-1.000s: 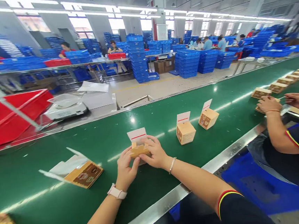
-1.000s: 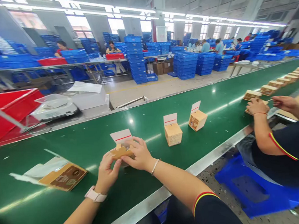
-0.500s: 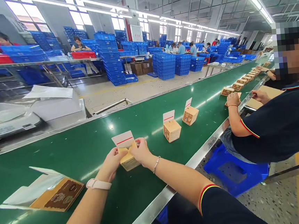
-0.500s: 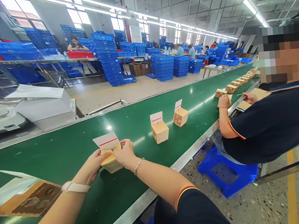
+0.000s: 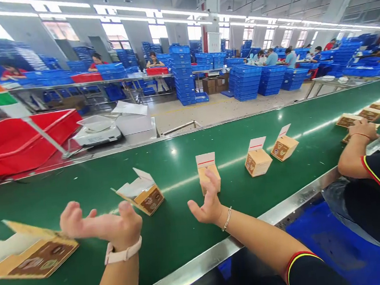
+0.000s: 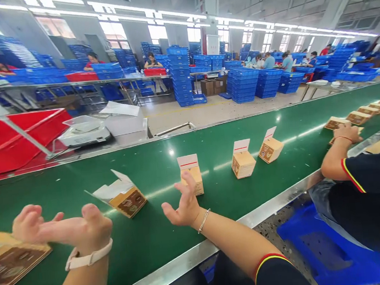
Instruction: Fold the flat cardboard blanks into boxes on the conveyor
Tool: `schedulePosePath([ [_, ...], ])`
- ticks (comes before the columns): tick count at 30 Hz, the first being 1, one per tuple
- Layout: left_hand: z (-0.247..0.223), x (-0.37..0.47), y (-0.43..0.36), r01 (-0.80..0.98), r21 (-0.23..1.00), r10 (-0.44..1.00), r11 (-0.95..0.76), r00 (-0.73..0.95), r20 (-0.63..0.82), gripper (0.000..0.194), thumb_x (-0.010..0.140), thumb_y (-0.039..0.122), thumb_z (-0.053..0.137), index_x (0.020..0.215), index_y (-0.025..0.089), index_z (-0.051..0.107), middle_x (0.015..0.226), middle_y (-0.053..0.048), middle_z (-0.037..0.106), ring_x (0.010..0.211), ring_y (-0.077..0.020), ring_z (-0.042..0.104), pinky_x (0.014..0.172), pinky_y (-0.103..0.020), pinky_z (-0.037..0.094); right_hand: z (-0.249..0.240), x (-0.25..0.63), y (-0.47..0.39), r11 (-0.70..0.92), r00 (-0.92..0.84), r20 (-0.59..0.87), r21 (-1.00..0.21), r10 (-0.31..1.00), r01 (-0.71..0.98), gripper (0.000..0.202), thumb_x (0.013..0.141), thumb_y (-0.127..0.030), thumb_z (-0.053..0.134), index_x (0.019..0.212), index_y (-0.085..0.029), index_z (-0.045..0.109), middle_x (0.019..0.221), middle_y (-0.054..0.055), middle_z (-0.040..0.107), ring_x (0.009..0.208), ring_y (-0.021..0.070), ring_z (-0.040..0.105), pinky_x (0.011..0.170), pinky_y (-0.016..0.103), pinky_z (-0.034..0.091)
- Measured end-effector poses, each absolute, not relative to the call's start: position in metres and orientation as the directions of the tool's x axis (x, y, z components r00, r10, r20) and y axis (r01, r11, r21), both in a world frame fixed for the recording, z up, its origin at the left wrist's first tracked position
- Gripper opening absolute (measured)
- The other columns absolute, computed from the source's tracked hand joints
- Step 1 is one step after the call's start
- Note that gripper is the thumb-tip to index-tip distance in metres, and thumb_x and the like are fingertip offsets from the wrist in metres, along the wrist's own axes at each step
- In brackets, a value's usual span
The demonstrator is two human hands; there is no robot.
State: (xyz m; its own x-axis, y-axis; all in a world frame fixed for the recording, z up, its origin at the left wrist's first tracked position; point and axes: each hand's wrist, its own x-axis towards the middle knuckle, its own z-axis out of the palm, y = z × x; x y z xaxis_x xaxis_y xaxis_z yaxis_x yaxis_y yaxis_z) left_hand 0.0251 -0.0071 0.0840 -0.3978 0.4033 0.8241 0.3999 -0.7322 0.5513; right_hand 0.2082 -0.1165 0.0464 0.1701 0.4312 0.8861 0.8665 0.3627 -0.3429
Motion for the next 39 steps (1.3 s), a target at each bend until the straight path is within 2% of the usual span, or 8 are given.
schedulePosePath([
  [4,0.06,0.02,0.016,0.162,0.815,0.782,-0.556,-0.231,0.579,0.057,0.079,0.056,0.054,0.12,0.017,0.045,0.124,-0.016,0.052,0.119,-0.0295,0.051,0.102,-0.048,0.041,0.038,0.183,-0.089,0.469,-0.028,0.744,-0.391,0.668,0.792,0.076,0.086,-0.04,0.052,0.145,-0.019,0.01,0.147,0.019,0.029,0.143,0.031,0.022,0.111,0.055,0.031],
  [7,0.033,0.032,0.023,0.041,0.875,0.873,-0.482,-0.066,0.484,0.053,0.078,0.057,0.056,0.114,0.018,0.052,0.12,-0.015,0.059,0.109,-0.0259,0.06,0.099,-0.043,0.046,0.029,0.174,-0.064,0.455,-0.121,0.572,-0.488,0.811,0.745,0.075,0.088,-0.044,0.05,0.149,-0.016,0.016,0.15,0.018,0.032,0.145,0.0317,0.018,0.113,0.057,0.027],
  [10,0.015,0.043,0.019,0.063,0.875,0.872,-0.479,-0.083,0.483,0.059,0.081,0.052,0.056,0.127,0.018,0.046,0.116,-0.015,0.064,0.105,-0.024,0.063,0.095,-0.041,0.049,0.024,0.174,-0.047,0.418,-0.101,0.504,-0.571,0.858,0.707,0.073,0.086,-0.047,0.054,0.146,-0.015,0.03,0.151,0.016,0.034,0.146,0.0326,0.015,0.114,0.057,0.025],
  [13,0.013,0.05,0.011,0.167,0.843,0.852,-0.511,-0.035,0.523,0.057,0.083,0.05,0.055,0.128,0.017,0.048,0.108,-0.013,0.068,0.103,-0.0252,0.065,0.096,-0.044,0.048,0.026,0.182,-0.036,0.407,-0.01,0.543,-0.618,0.84,0.672,0.05,0.086,-0.046,0.056,0.129,-0.019,0.055,0.143,0.014,0.046,0.14,0.0297,0.031,0.114,0.055,0.026],
  [15,0.018,0.055,0.008,0.247,0.817,0.845,-0.521,0.01,0.535,0.05,0.083,0.049,0.055,0.121,0.018,0.053,0.107,-0.013,0.069,0.1,-0.026,0.066,0.095,-0.045,0.048,0.03,0.188,-0.031,0.421,0.035,0.574,-0.639,0.818,0.644,0.029,0.09,-0.041,0.05,0.103,-0.021,0.068,0.126,0.011,0.062,0.126,0.0249,0.05,0.112,0.05,0.029],
  [19,0.034,0.067,0.014,0.346,0.794,0.857,-0.499,0.063,0.511,0.037,0.086,0.045,0.05,0.109,0.018,0.059,0.099,-0.012,0.07,0.092,-0.0252,0.066,0.088,-0.043,0.05,0.043,0.199,-0.021,0.371,0.084,0.54,-0.674,0.837,0.64,0.037,0.095,-0.039,0.044,0.071,-0.021,0.067,0.083,0.005,0.071,0.086,0.0176,0.063,0.103,0.041,0.039],
  [28,0.053,0.068,0.042,0.299,0.622,0.663,-0.724,0.553,0.505,0.038,0.081,0.043,0.039,0.088,0.021,0.069,0.095,-0.01,0.07,0.101,-0.0268,0.058,0.093,-0.045,0.044,0.081,0.22,-0.034,0.154,-0.044,0.203,-0.566,0.978,0.81,0.04,0.09,-0.059,0.045,0.102,-0.031,0.072,0.098,0.003,0.071,0.107,0.0268,0.056,0.099,0.052,0.033],
  [39,0.022,0.082,0.049,0.139,0.618,0.61,-0.774,0.424,0.67,0.02,0.068,0.042,0.053,0.063,0.026,0.064,0.07,-0.008,0.067,0.083,-0.0302,0.06,0.081,-0.042,0.046,0.09,0.23,-0.035,0.063,-0.007,0.097,-0.582,0.995,0.811,0.056,0.065,-0.076,0.063,0.106,-0.039,0.07,0.099,0.001,0.073,0.092,0.0313,0.066,0.089,0.055,0.043],
])
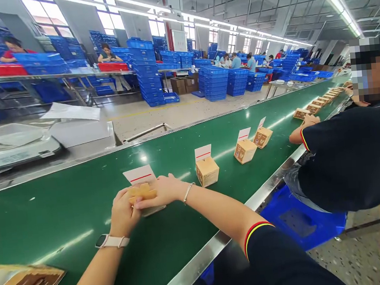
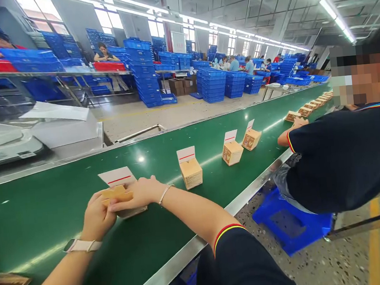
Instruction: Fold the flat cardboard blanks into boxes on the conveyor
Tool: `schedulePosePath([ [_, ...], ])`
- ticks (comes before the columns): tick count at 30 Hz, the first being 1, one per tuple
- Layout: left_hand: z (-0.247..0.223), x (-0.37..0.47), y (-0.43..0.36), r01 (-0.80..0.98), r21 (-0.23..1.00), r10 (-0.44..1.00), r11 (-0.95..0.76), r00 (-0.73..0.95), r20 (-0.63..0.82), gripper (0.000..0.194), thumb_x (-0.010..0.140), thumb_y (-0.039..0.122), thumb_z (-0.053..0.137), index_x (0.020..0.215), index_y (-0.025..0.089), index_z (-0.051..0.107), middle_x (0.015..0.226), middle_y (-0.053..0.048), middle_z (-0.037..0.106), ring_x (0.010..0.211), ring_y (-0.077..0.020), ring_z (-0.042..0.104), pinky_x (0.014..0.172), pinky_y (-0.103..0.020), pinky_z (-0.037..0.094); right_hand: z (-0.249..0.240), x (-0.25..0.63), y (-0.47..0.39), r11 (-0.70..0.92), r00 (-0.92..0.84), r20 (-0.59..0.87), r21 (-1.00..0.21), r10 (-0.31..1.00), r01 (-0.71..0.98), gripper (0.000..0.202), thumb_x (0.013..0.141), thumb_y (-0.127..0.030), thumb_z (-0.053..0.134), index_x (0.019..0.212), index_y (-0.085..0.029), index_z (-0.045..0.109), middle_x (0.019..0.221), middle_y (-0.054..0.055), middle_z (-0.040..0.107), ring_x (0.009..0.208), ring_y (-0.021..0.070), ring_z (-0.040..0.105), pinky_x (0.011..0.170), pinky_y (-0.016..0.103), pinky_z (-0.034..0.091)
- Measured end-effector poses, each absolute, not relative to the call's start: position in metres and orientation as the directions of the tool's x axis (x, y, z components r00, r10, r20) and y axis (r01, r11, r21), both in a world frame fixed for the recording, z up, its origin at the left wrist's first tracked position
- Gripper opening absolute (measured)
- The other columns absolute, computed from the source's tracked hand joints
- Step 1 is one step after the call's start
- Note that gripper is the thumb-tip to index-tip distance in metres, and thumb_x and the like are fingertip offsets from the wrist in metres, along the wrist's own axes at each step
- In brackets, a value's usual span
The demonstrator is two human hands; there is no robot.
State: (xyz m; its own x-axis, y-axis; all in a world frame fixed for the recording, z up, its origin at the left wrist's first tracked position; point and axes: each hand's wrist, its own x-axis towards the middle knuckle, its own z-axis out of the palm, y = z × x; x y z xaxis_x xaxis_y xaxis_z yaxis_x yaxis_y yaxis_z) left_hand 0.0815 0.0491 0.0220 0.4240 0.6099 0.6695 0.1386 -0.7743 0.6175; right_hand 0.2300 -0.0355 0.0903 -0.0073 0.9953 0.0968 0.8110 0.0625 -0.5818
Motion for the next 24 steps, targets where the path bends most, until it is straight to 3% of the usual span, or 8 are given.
schedulePosePath([
  [3,0.025,0.089,0.044,0.144,0.585,0.58,-0.798,0.442,0.684,0.023,0.071,0.044,0.05,0.063,0.025,0.061,0.068,-0.009,0.065,0.08,-0.0289,0.06,0.077,-0.04,0.048,0.093,0.239,-0.032,0.064,-0.057,0.029,-0.57,0.998,0.819,0.05,0.063,-0.074,0.066,0.092,-0.033,0.073,0.083,0.001,0.073,0.081,0.0284,0.068,0.083,0.049,0.049],
  [7,0.026,0.102,0.036,0.215,0.635,0.663,-0.742,0.379,0.646,0.029,0.076,0.047,0.046,0.078,0.022,0.06,0.079,-0.01,0.066,0.079,-0.0268,0.061,0.074,-0.039,0.049,0.084,0.247,-0.04,0.122,-0.028,0.15,-0.67,0.988,0.732,0.034,0.08,-0.056,0.061,0.097,-0.028,0.07,0.095,0.001,0.071,0.087,0.0219,0.067,0.08,0.036,0.052],
  [9,0.026,0.109,0.03,0.266,0.691,0.739,-0.672,0.298,0.604,0.032,0.078,0.047,0.045,0.089,0.02,0.059,0.092,-0.011,0.065,0.078,-0.0252,0.062,0.071,-0.037,0.049,0.075,0.246,-0.05,0.173,0.07,0.289,-0.731,0.955,0.661,0.025,0.088,-0.042,0.055,0.097,-0.023,0.068,0.106,0.003,0.069,0.101,0.0192,0.064,0.09,0.033,0.05],
  [13,0.033,0.12,0.021,0.303,0.741,0.8,-0.599,0.262,0.54,0.028,0.079,0.045,0.046,0.087,0.021,0.056,0.098,-0.011,0.062,0.077,-0.0241,0.063,0.07,-0.037,0.05,0.058,0.238,-0.063,0.16,0.366,0.393,-0.834,0.844,0.528,0.026,0.084,-0.032,0.059,0.061,-0.019,0.058,0.118,0.008,0.062,0.112,0.0183,0.058,0.101,0.032,0.043],
  [16,0.043,0.127,0.017,0.305,0.764,0.821,-0.569,0.271,0.503,0.023,0.075,0.044,0.053,0.075,0.022,0.053,0.1,-0.01,0.061,0.077,-0.0229,0.063,0.07,-0.036,0.05,0.055,0.232,-0.061,0.052,0.575,0.287,-0.919,0.766,0.39,0.032,0.076,-0.031,0.064,0.052,-0.02,0.046,0.11,0.009,0.059,0.106,0.0185,0.059,0.098,0.032,0.046],
  [19,0.052,0.134,0.015,0.216,0.868,0.89,-0.447,0.206,0.407,0.033,0.065,0.038,0.066,0.09,0.022,0.05,0.089,-0.004,0.059,0.071,-0.0185,0.062,0.069,-0.034,0.052,0.058,0.234,-0.056,-0.085,0.751,0.052,-0.986,0.658,0.143,0.026,0.063,-0.026,0.071,0.066,-0.021,0.045,0.107,0.008,0.054,0.1,0.0185,0.059,0.094,0.034,0.049],
  [22,0.057,0.142,0.017,0.132,0.967,0.966,-0.216,0.172,0.192,0.06,0.056,0.029,0.074,0.107,0.021,0.043,0.083,0.001,0.054,0.069,-0.0158,0.062,0.068,-0.032,0.054,0.061,0.241,-0.053,-0.14,0.738,-0.213,-0.977,0.641,-0.16,0.035,0.06,-0.02,0.069,0.084,-0.022,0.043,0.099,0.004,0.054,0.087,0.0161,0.061,0.082,0.034,0.054],
  [24,0.058,0.147,0.019,0.117,0.993,0.967,-0.011,0.256,-0.019,0.057,0.058,0.027,0.074,0.106,0.02,0.044,0.084,0.0,0.055,0.071,-0.0164,0.064,0.069,-0.035,0.055,0.062,0.247,-0.053,-0.15,0.682,-0.28,-0.958,0.675,-0.245,0.037,0.06,-0.017,0.066,0.087,-0.023,0.041,0.09,0.001,0.055,0.079,0.0154,0.063,0.073,0.032,0.055],
])
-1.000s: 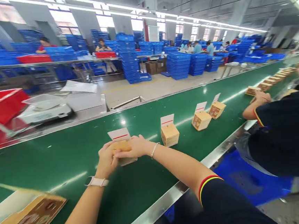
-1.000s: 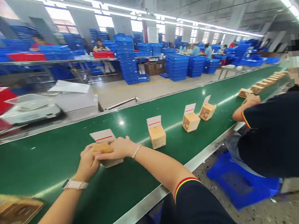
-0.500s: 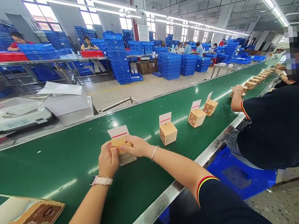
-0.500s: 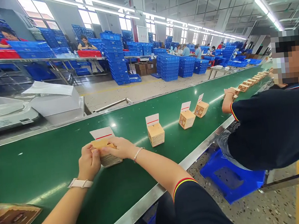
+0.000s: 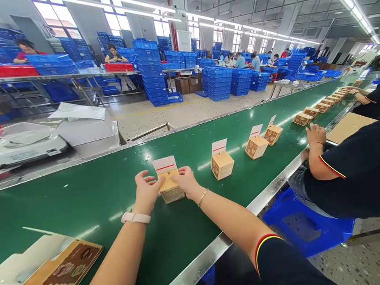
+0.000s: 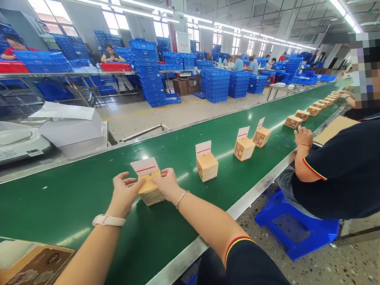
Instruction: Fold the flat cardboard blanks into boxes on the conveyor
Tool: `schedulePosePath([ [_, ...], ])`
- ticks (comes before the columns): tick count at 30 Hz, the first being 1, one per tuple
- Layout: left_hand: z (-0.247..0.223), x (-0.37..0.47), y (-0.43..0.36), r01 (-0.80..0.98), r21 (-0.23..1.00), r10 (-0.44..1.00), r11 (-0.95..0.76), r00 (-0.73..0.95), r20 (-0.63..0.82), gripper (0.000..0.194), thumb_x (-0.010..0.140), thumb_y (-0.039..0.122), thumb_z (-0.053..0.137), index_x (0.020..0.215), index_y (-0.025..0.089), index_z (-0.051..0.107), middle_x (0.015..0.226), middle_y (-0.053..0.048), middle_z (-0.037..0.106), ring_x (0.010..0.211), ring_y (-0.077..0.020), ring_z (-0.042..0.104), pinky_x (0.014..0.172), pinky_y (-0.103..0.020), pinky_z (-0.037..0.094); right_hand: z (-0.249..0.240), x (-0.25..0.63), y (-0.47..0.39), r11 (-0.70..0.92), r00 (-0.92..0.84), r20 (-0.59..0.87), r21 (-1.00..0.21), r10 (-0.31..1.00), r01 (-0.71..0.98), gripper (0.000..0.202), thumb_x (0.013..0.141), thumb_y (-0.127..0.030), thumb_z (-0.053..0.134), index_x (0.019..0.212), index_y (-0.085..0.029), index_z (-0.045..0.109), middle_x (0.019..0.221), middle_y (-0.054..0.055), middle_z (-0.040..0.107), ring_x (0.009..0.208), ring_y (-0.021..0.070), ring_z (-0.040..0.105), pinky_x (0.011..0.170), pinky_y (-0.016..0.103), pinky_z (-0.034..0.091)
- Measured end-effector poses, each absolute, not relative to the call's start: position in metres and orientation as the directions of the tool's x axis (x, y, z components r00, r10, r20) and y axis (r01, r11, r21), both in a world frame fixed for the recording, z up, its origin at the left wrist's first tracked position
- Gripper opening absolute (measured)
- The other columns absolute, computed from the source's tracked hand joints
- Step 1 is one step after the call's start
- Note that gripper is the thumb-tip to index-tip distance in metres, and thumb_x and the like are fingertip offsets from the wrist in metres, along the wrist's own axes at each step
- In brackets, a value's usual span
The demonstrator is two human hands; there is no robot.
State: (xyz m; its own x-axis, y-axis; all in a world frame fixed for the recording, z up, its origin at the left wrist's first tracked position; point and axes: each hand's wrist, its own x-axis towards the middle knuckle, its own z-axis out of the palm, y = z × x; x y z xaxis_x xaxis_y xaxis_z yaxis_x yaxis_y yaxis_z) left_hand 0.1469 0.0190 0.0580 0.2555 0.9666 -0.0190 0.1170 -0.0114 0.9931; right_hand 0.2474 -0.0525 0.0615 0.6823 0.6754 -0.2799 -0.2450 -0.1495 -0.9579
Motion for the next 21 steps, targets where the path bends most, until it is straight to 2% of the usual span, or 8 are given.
schedulePosePath([
  [3,0.06,0.156,0.022,0.104,0.975,0.876,0.195,0.428,-0.221,0.043,0.062,0.021,0.071,0.099,0.019,0.048,0.08,-0.004,0.062,0.07,-0.0189,0.066,0.069,-0.037,0.056,0.06,0.256,-0.053,-0.161,0.655,-0.298,-0.952,0.695,-0.262,0.037,0.059,-0.013,0.065,0.085,-0.023,0.041,0.08,-0.002,0.056,0.071,0.0157,0.063,0.062,0.03,0.054],
  [6,0.065,0.167,0.022,0.14,0.964,0.819,0.227,0.508,-0.266,0.034,0.06,0.014,0.07,0.089,0.018,0.051,0.073,-0.005,0.064,0.068,-0.0207,0.067,0.066,-0.036,0.055,0.058,0.264,-0.053,-0.176,0.651,-0.31,-0.948,0.693,-0.265,0.034,0.059,-0.011,0.063,0.084,-0.022,0.042,0.077,-0.002,0.057,0.07,0.0167,0.064,0.06,0.03,0.054],
  [9,0.07,0.174,0.017,0.161,0.962,0.815,0.219,0.512,-0.272,0.03,0.062,0.019,0.071,0.086,0.016,0.053,0.076,-0.007,0.066,0.071,-0.0216,0.067,0.068,-0.037,0.055,0.058,0.271,-0.057,-0.166,0.676,-0.286,-0.957,0.679,-0.237,0.031,0.063,-0.016,0.063,0.087,-0.021,0.044,0.082,0.001,0.059,0.078,0.0193,0.065,0.067,0.035,0.056],
  [11,0.072,0.17,0.011,0.149,0.978,0.871,0.144,0.451,-0.197,0.034,0.064,0.028,0.071,0.091,0.016,0.054,0.083,-0.009,0.067,0.076,-0.0211,0.067,0.073,-0.038,0.054,0.059,0.273,-0.064,-0.135,0.731,-0.235,-0.972,0.64,-0.194,0.033,0.068,-0.024,0.063,0.095,-0.021,0.045,0.097,0.007,0.06,0.097,0.0222,0.062,0.083,0.039,0.054],
  [13,0.071,0.158,0.002,0.133,0.991,0.918,-0.003,0.393,-0.05,0.041,0.066,0.037,0.07,0.098,0.017,0.055,0.095,-0.01,0.067,0.084,-0.0215,0.066,0.078,-0.04,0.053,0.06,0.27,-0.074,-0.063,0.828,-0.041,-0.998,0.56,-0.007,0.039,0.072,-0.031,0.06,0.105,-0.02,0.043,0.115,0.012,0.053,0.117,0.0244,0.052,0.099,0.044,0.045],
  [15,0.068,0.138,-0.012,0.107,0.984,0.922,-0.146,0.375,0.096,0.047,0.065,0.044,0.07,0.102,0.019,0.057,0.103,-0.011,0.066,0.091,-0.0229,0.065,0.084,-0.041,0.052,0.059,0.261,-0.085,0.015,0.824,0.301,-0.942,0.481,0.335,0.045,0.075,-0.033,0.058,0.113,-0.02,0.041,0.128,0.016,0.044,0.128,0.0263,0.042,0.108,0.049,0.036],
  [18,0.065,0.102,-0.037,0.037,0.975,0.89,-0.221,0.415,0.186,0.046,0.063,0.052,0.07,0.096,0.021,0.061,0.096,-0.01,0.068,0.091,-0.0243,0.064,0.083,-0.04,0.052,0.052,0.236,-0.099,0.133,0.516,0.682,-0.66,0.518,0.739,0.053,0.071,-0.041,0.064,0.115,-0.022,0.04,0.132,0.016,0.039,0.132,0.0304,0.037,0.11,0.054,0.032],
  [21,0.063,0.069,-0.059,0.033,0.988,0.831,-0.15,0.546,0.108,0.041,0.066,0.06,0.067,0.08,0.021,0.064,0.077,-0.007,0.068,0.076,-0.0236,0.065,0.071,-0.036,0.055,0.037,0.206,-0.108,0.339,0.143,0.759,-0.439,0.635,0.832,0.063,0.063,-0.057,0.069,0.111,-0.025,0.043,0.125,0.012,0.043,0.13,0.0317,0.04,0.109,0.053,0.035],
])
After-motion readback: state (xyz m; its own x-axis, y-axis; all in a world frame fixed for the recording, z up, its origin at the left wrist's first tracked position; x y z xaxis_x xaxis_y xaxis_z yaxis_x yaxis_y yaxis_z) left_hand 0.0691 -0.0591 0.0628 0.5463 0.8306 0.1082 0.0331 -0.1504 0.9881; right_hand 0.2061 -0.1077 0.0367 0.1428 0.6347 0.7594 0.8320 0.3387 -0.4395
